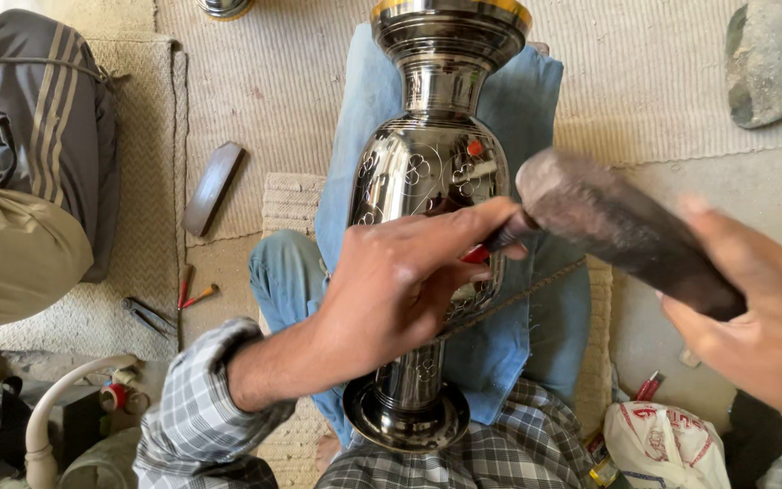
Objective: The person uses a hammer and a small chisel to engrave floral patterns onto a polished metal vase. They repeatedly tap the chisel to create indentations, rotating the vase to access different areas.
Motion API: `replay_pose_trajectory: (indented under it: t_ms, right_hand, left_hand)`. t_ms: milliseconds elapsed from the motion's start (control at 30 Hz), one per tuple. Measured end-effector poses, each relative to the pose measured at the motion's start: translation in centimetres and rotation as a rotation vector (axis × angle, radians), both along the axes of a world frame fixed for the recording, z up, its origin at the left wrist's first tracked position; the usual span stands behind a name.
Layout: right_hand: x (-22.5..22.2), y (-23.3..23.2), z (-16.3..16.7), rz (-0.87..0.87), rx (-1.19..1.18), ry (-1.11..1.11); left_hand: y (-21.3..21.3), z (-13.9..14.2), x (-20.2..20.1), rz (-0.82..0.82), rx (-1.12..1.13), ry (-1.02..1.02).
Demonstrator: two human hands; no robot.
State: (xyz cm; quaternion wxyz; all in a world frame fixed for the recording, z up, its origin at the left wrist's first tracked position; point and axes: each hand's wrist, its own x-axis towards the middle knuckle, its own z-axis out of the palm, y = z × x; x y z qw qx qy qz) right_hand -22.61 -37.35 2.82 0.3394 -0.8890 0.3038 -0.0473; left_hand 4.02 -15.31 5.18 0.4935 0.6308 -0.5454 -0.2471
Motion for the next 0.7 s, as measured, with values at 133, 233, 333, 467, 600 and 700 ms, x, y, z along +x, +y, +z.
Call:
replay_pose_trajectory:
  t_ms: [133, 233, 333, 467, 600, 700]
  right_hand:
    - [1.9, -1.5, 1.2, 0.146, -0.129, -0.022]
    - [3.7, -2.2, 2.4, 0.244, -0.171, 0.026]
    - [5.7, -2.3, 3.8, 0.224, -0.080, -0.059]
    - [8.2, -2.9, 6.8, 0.540, -0.242, 0.069]
    - [10.2, -2.7, 8.5, 0.668, -0.396, 0.184]
    - [10.4, -2.1, 9.2, 0.625, -0.384, 0.079]
  left_hand:
    - [0.9, 0.2, -1.1, 0.154, 0.018, 0.013]
    - [1.0, -0.1, -1.7, 0.219, 0.013, 0.012]
    - [0.9, -0.7, -2.4, 0.294, -0.101, 0.042]
    - [1.5, -1.1, -3.4, 0.405, -0.101, 0.099]
    - [1.8, -1.6, -4.2, 0.500, -0.085, 0.117]
    - [2.1, -2.2, -4.5, 0.530, -0.120, 0.096]
